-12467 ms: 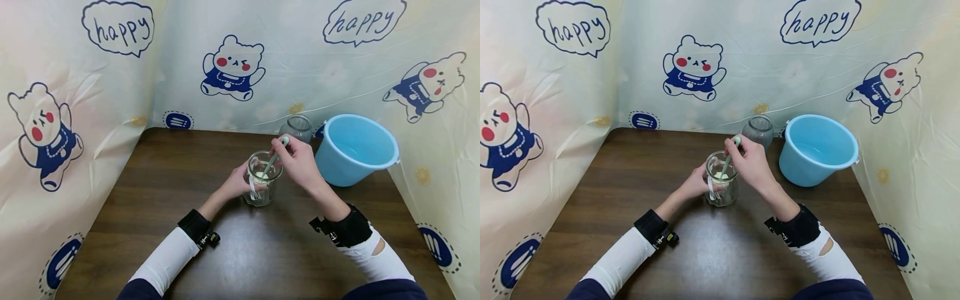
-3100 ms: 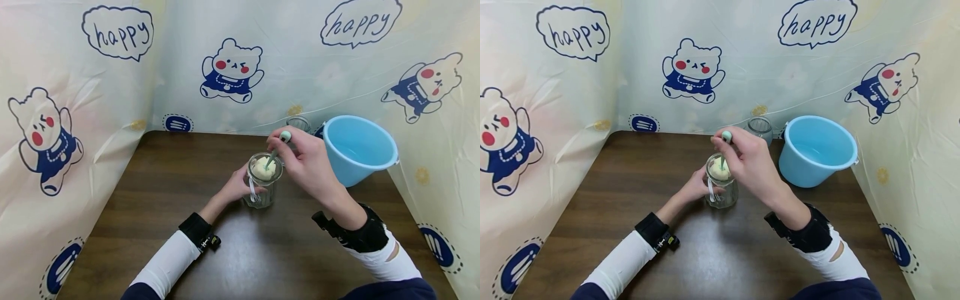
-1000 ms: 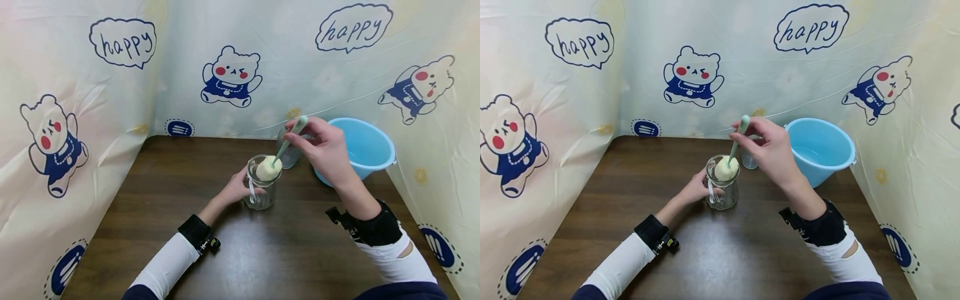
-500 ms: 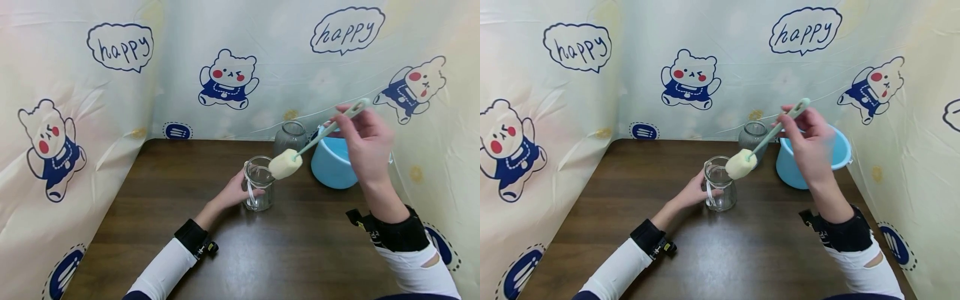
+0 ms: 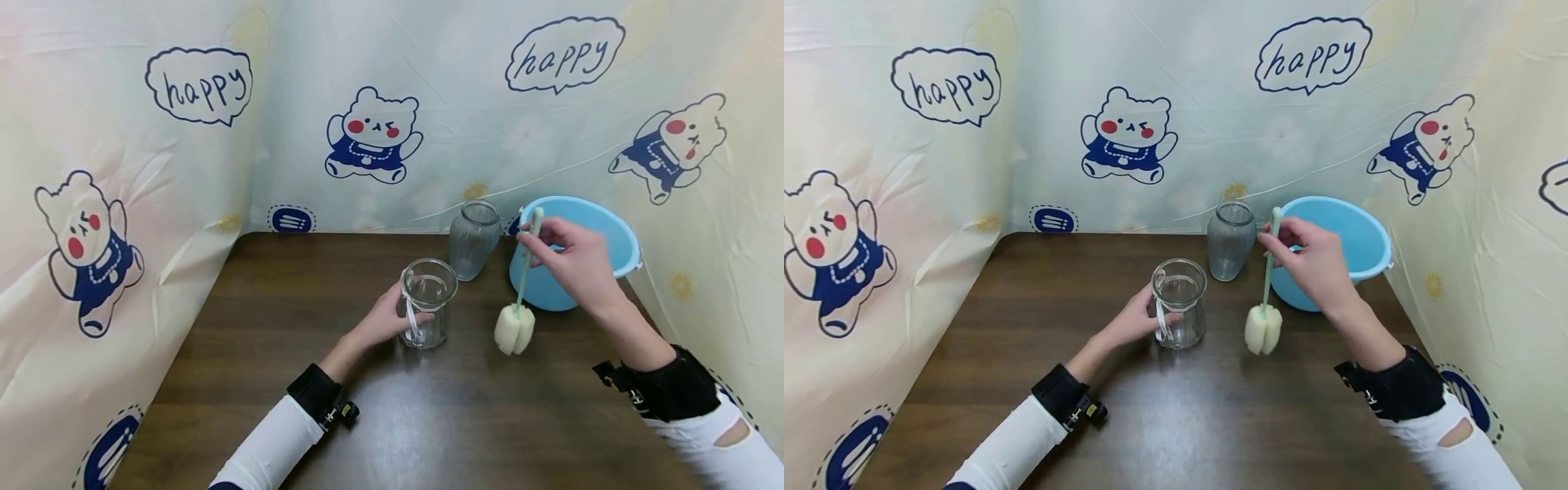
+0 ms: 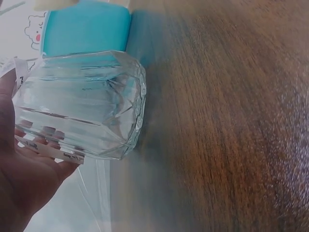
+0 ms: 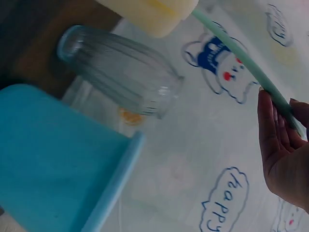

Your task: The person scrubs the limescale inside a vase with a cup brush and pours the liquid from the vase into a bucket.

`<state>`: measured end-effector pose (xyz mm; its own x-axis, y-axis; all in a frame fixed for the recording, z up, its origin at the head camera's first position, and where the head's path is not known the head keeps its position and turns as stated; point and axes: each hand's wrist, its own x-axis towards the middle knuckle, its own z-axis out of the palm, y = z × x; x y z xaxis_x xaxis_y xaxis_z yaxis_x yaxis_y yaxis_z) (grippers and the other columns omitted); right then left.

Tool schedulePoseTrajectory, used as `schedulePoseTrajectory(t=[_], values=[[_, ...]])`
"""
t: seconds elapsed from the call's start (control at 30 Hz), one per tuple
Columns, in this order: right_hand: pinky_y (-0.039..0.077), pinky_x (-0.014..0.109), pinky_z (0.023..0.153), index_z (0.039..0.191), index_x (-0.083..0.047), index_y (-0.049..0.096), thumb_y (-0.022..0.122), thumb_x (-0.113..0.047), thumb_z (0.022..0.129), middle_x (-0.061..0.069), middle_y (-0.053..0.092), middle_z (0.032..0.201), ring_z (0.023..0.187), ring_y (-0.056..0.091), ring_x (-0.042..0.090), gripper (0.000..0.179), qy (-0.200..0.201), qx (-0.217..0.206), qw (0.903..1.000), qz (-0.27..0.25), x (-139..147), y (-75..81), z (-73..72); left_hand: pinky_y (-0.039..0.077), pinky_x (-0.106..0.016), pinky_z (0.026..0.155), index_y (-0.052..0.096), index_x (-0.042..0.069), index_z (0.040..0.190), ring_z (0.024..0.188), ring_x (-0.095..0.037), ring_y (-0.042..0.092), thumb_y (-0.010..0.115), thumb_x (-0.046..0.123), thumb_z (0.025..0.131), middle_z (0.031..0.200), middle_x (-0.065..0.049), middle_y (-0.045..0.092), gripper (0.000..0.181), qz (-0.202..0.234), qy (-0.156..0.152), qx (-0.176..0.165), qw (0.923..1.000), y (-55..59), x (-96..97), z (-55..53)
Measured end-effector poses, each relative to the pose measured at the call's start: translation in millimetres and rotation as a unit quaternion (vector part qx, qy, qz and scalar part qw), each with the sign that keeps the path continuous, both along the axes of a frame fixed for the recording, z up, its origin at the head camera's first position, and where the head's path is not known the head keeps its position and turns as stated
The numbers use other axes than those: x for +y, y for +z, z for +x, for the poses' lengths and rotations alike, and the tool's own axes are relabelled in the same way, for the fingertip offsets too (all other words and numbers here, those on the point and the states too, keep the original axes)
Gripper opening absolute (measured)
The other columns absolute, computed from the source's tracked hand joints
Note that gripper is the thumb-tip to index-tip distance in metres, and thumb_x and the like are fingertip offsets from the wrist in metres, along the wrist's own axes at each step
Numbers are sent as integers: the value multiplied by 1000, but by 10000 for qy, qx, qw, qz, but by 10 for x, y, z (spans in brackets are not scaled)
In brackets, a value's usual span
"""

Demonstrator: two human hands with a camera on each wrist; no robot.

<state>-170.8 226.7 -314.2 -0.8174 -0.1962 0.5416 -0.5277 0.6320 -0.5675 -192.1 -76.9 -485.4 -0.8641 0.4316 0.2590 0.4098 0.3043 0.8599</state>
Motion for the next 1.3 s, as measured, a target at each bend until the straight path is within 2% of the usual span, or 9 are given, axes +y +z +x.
schedulePoseTrajectory(t=[0.13,0.23,0.33,0.53,0.67,0.8,0.87,1.03,1.3], values=[[53,19,55,100,-5,71,69,-22,90,11,74,83,63,66,14,20,154,-675,9950,717,26,-265,-100,43,-52,99,45,12,141,123,-30,50,78,26,81,132,-9,59,70,125,-21,-70,9999,141,3,91],[54,26,54,96,-6,70,67,-24,92,10,74,80,62,66,17,19,325,-1203,9854,1160,47,-502,-153,43,-52,99,45,9,141,123,-33,50,78,22,81,131,-12,59,69,100,-4,-120,9999,251,3,143],[54,28,52,95,-6,68,65,-26,93,10,73,81,63,66,17,20,430,-1736,9740,1388,64,-734,-195,44,-51,99,47,9,140,123,-34,50,78,22,80,130,-11,59,68,15,49,-143,9999,292,-1,159],[51,28,49,88,-6,66,67,-27,91,9,70,75,56,60,15,20,346,-2488,9526,1719,94,-1077,-297,45,-52,97,51,8,136,120,-34,52,79,21,78,128,-14,61,66,47,152,-188,9997,271,-19,141],[49,27,45,81,-7,63,68,-24,90,7,65,67,48,56,12,20,416,-2897,9337,2061,115,-1249,-325,44,-52,97,48,10,139,121,-30,52,79,28,78,130,-14,60,71,15,156,-97,9998,166,-25,81],[49,27,43,79,-6,63,68,-22,89,7,63,63,45,58,15,20,592,-3293,9137,2306,129,-1380,-304,44,-49,99,47,19,141,123,-22,51,80,36,77,133,-8,59,74,-108,196,-74,9997,17,-33,-6],[49,27,43,78,-5,63,69,-21,89,7,61,61,45,59,18,20,657,-3424,9061,2397,132,-1428,-291,44,-48,99,46,23,141,124,-20,50,80,39,76,134,-6,59,75,-134,196,-91,9997,-22,-40,-34],[50,26,43,77,-6,63,70,-20,87,6,59,62,48,61,20,19,670,-3746,8900,2511,114,-1500,-283,44,-46,100,46,27,141,125,-17,49,80,43,75,135,-1,57,76,-171,193,-134,9996,-41,-50,-57],[53,27,46,75,-5,61,72,-15,85,8,60,64,52,63,22,18,659,-4092,8665,2781,83,-1542,-280,45,-47,99,48,23,140,124,-21,51,80,44,75,136,-6,57,75,-191,104,-34,9998,-41,-30,-66]])
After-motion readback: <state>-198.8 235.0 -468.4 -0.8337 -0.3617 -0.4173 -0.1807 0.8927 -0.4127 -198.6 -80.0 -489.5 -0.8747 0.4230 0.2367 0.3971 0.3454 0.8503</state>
